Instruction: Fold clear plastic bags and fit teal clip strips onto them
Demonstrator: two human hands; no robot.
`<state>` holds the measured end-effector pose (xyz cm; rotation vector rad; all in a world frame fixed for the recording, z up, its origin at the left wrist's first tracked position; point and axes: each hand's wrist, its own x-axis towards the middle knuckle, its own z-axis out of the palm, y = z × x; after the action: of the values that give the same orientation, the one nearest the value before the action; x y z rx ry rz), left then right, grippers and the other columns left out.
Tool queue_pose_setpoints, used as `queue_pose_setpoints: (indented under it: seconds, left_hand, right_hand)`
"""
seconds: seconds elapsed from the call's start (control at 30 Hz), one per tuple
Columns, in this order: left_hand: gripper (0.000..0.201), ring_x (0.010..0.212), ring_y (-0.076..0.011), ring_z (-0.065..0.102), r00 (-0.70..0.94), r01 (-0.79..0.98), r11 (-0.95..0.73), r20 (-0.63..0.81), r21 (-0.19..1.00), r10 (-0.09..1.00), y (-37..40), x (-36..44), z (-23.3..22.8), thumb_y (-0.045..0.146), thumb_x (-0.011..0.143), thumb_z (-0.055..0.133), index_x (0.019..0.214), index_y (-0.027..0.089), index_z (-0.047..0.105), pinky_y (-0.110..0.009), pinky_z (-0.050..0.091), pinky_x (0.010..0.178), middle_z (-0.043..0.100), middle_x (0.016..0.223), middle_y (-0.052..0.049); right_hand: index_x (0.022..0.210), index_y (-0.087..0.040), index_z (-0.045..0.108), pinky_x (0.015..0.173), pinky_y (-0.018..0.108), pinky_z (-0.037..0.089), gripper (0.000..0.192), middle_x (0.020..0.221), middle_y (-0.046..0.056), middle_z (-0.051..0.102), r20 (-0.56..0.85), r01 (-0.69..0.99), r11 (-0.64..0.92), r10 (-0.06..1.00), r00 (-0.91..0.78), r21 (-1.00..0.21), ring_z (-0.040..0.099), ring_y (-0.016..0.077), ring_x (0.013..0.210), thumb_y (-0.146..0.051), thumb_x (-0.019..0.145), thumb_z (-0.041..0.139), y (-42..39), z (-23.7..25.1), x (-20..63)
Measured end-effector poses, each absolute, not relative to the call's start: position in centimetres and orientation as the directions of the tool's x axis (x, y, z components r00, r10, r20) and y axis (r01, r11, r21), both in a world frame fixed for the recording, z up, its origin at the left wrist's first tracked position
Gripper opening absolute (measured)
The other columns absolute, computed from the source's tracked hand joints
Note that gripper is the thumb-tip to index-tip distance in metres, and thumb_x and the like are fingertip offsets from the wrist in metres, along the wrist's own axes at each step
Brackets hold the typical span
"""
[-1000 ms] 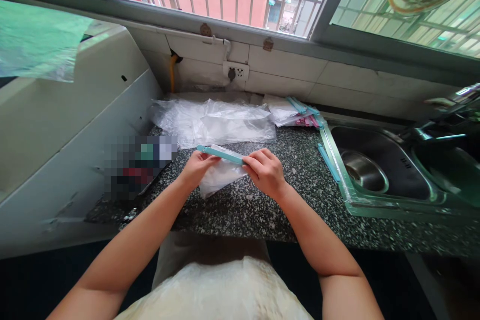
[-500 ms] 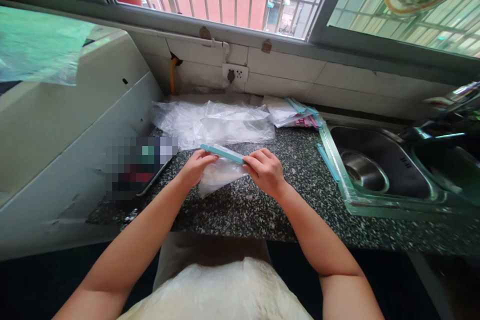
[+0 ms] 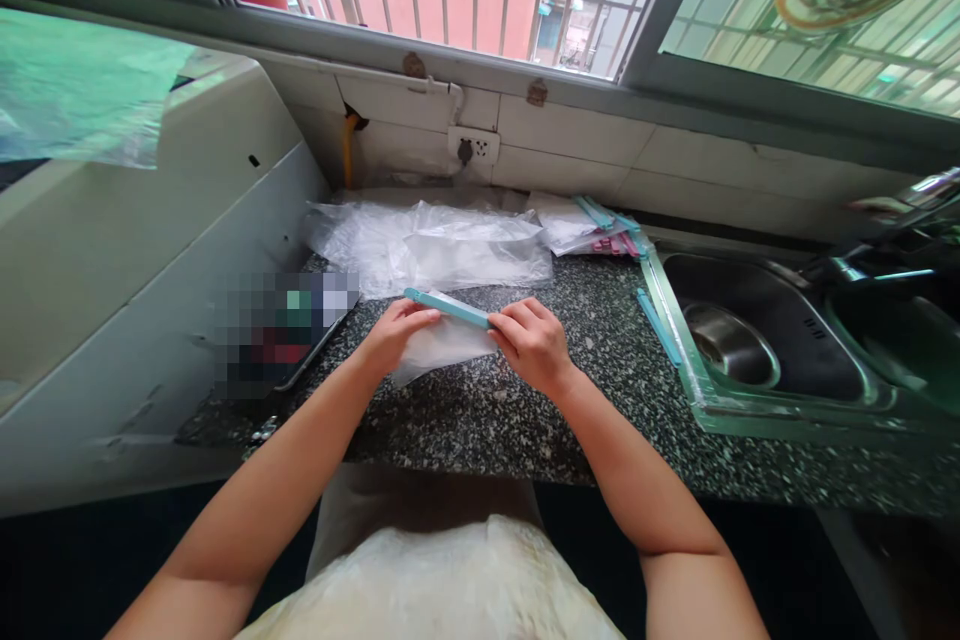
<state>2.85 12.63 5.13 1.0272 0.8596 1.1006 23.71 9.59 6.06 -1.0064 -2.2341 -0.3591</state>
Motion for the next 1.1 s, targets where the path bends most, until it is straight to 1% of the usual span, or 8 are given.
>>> queue_pose_setpoints:
  seconds: [0.23,0.43,0.6,0.7,0.8,0.93,1.0,1.1]
  left_hand:
    - [0.035,0.059,-0.0117,0.05,0.201,-0.27,0.051,0.004,0.962,0.98,12.6,2.8,5.1,0.045,0.053,0.077,0.062,0.013,0.064,-0.023,0.04,0.059,0.06,0.061,-0.001]
    - [0.04,0.056,-0.0099,0.045,0.143,-0.218,-0.047,0.079,0.975,0.987,12.5,2.7,5.1,0.051,0.056,0.074,0.059,0.014,0.06,-0.022,0.037,0.056,0.054,0.057,0.001]
    - [0.038,0.054,-0.0083,0.041,0.144,-0.206,-0.105,0.136,0.973,0.98,12.5,2.5,5.2,0.049,0.061,0.071,0.057,0.015,0.054,-0.022,0.034,0.053,0.048,0.057,0.003]
    - [0.036,0.055,-0.0084,0.04,0.191,-0.196,-0.132,0.17,0.972,0.967,12.6,2.2,5.4,0.047,0.063,0.069,0.059,0.016,0.051,-0.022,0.035,0.054,0.046,0.057,0.003]
    - [0.034,0.057,-0.0088,0.04,0.316,-0.158,-0.153,0.197,0.976,0.928,12.5,1.9,5.8,0.045,0.064,0.067,0.06,0.016,0.05,-0.023,0.036,0.054,0.044,0.059,0.003]
    - [0.032,0.057,-0.0085,0.038,0.486,-0.084,-0.193,0.209,0.978,0.848,12.2,1.7,6.1,0.044,0.068,0.064,0.062,0.015,0.05,-0.022,0.033,0.054,0.042,0.06,0.004]
    - [0.033,0.058,-0.0085,0.037,0.52,-0.057,-0.233,0.228,0.971,0.823,12.1,1.6,6.2,0.043,0.071,0.062,0.062,0.015,0.049,-0.022,0.032,0.055,0.041,0.06,0.004]
    - [0.033,0.058,-0.0088,0.038,0.538,-0.017,-0.281,0.246,0.959,0.806,12.1,1.6,6.2,0.043,0.074,0.061,0.062,0.015,0.049,-0.023,0.032,0.056,0.042,0.06,0.004]
  right_hand:
    - [0.094,-0.016,0.066,0.069,0.03,0.048,0.014,0.078,0.006,0.066,0.69,0.747,0.661,0.507,-0.516,0.073,0.052,0.0175,0.074,-0.021,0.085,0.055,9.4,6.2,23.4]
    - [0.095,-0.016,0.065,0.07,0.03,0.047,0.014,0.077,0.005,0.067,0.715,0.751,0.639,0.445,-0.539,0.167,0.053,0.0174,0.073,-0.017,0.084,0.057,9.1,6.4,23.0]
    - [0.096,-0.019,0.064,0.072,0.032,0.047,0.015,0.079,0.004,0.068,0.702,0.757,0.637,0.473,-0.533,0.146,0.056,0.0173,0.074,-0.022,0.085,0.055,8.9,6.0,22.8]
    - [0.095,-0.02,0.064,0.071,0.032,0.047,0.016,0.079,0.005,0.067,0.72,0.746,0.666,0.515,-0.465,0.005,0.057,0.0179,0.075,-0.03,0.083,0.06,8.7,6.0,22.7]
    - [0.095,-0.021,0.063,0.073,0.034,0.049,0.021,0.083,0.006,0.066,0.702,0.699,0.666,0.627,-0.338,-0.259,0.058,0.019,0.08,-0.036,0.081,0.062,8.6,6.3,22.6]
    - [0.092,-0.021,0.063,0.073,0.033,0.048,0.022,0.083,0.004,0.067,0.476,0.522,0.606,0.795,-0.376,-0.599,0.059,0.0177,0.081,-0.041,0.083,0.059,8.5,6.5,22.3]
    - [0.083,-0.02,0.063,0.067,0.03,0.047,0.02,0.077,0.003,0.065,0.384,0.48,0.55,0.83,-0.405,-0.683,0.058,0.0158,0.073,-0.039,0.082,0.059,8.4,6.3,22.0]
    - [0.072,-0.019,0.06,0.062,0.027,0.043,0.016,0.069,0.001,0.061,0.325,0.485,0.493,0.861,-0.391,-0.722,0.054,0.0137,0.066,-0.032,0.081,0.059,8.2,6.0,21.7]
